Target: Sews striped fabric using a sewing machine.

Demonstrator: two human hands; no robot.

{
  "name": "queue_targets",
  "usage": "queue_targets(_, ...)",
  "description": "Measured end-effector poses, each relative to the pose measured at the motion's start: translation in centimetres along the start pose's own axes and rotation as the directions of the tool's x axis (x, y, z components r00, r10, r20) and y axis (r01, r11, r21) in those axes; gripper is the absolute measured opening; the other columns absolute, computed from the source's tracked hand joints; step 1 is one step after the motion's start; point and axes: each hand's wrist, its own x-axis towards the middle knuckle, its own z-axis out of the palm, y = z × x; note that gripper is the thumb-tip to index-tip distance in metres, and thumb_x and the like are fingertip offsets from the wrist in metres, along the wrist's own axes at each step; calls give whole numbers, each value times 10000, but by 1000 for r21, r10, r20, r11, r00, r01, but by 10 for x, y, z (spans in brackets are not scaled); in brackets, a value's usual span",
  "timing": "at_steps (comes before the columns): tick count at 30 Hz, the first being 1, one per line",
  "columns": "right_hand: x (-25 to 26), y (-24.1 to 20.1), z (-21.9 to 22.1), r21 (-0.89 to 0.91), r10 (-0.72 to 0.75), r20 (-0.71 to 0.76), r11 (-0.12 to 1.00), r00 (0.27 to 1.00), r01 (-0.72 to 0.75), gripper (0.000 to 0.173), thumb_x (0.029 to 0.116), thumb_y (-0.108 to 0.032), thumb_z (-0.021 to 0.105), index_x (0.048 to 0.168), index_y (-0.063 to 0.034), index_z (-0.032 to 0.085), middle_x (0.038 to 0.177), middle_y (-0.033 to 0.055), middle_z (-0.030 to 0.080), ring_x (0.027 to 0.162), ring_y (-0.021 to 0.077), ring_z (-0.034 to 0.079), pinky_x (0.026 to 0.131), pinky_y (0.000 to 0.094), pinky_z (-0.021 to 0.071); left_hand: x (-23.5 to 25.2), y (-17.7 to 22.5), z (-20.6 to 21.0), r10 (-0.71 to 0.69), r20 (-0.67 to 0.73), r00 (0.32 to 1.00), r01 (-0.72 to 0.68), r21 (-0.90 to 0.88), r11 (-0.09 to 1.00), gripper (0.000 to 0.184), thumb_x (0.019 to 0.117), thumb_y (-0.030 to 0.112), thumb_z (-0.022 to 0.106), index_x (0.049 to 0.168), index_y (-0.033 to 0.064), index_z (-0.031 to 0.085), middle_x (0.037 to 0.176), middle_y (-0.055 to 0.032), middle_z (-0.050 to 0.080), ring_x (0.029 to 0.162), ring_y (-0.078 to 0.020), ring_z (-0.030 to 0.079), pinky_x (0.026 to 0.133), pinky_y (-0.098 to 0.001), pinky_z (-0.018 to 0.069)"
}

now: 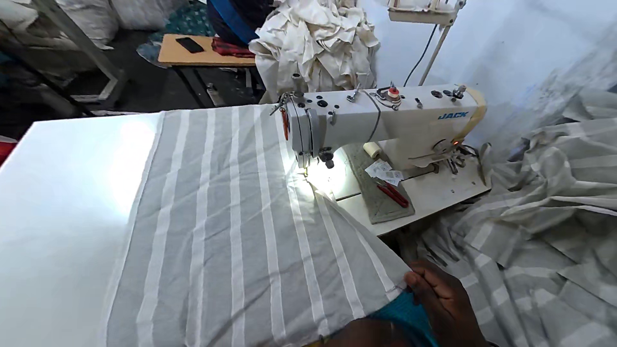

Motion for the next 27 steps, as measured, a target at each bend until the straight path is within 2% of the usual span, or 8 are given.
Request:
queue_targets(2, 3, -7, 3, 33, -2, -19, 999, 1000, 2, 352, 1084, -311, 510, 906, -57, 676, 795, 2, 643, 652, 12, 598, 572, 175, 525, 6, -24, 22, -187, -264, 946, 51, -449, 892, 551, 1069, 406, 483, 1315, -82, 555, 1204, -119, 716, 1055, -202, 718, 918, -388, 595)
queue_targets(4, -1, -7, 12, -33, -39, -124, 999, 991, 35, 321, 1056, -275, 548, 859, -57, 676, 758, -4, 643, 628, 0, 583, 556, 156, 505, 12, -28, 24, -342, -521, 782, -215, -741, 636, 477, 993, 390, 650, 1247, -13, 613, 1134, -139, 746, 1001, -264, 746, 860, -428, 626)
queue_targets(6, -8, -3, 19, -187, -153, -252, 976, 956, 107, 221, 997, -232, 634, 864, -69, 700, 789, -1, 669, 671, -11, 606, 593, 129, 522, 10, -22, 22, -354, -651, 671, -338, -694, 636, 216, 919, 172, 754, 1075, 28, 713, 978, -100, 770, 870, -215, 753, 805, -381, 630)
queue_targets(15, -20, 5, 18, -552, -522, -197, 758, 830, 346, 138, 990, -261, 630, 1014, -171, 732, 861, -19, 656, 868, 99, 622, 794, 211, 511, -9, -14, 26, -308, -540, 783, -266, -739, 619, 63, 917, 85, 722, 906, 97, 783, 731, -15, 740, 583, -54, 673, 597, -201, 584)
queue_targets(20, -20, 1, 23, 51, -55, -224, 996, 973, 68, 176, 949, -274, 741, 907, -104, 755, 835, -28, 703, 731, -4, 662, 637, 141, 575, -8, -14, 21, -289, -531, 797, -251, -726, 640, 79, 924, 67, 707, 920, 93, 782, 749, -23, 748, 593, -64, 684, 599, -207, 592)
queue_targets(22, -16, -10, 14, 357, 343, 16, 875, 939, -326, 168, 925, -218, 755, 909, -51, 756, 798, -5, 736, 660, 56, 691, 588, 225, 598, -10, -10, 14, -312, -537, 784, -161, -661, 733, 96, 936, 49, 677, 928, 88, 765, 756, -14, 749, 619, -71, 693, 620, -216, 594)
queue_targets(24, -15, -12, 7, 386, 449, 130, 798, 884, -462, 155, 929, -180, 748, 890, -30, 759, 759, 20, 742, 633, 80, 700, 587, 245, 606, -21, -10, 3, -367, -557, 745, 0, -551, 835, 57, 938, 89, 693, 939, 95, 749, 760, 26, 733, 646, -57, 676, 642, -218, 581)
queue_targets(27, -24, 3, 12, -178, -72, -157, 983, 985, 43, 191, 941, -258, 714, 855, -95, 764, 771, -28, 717, 677, -16, 655, 611, 132, 552, -49, -22, 3, -380, -701, 604, 26, -458, 888, 45, 902, 125, 716, 902, 126, 762, 744, 63, 718, 643, -30, 653, 629, -212, 559)
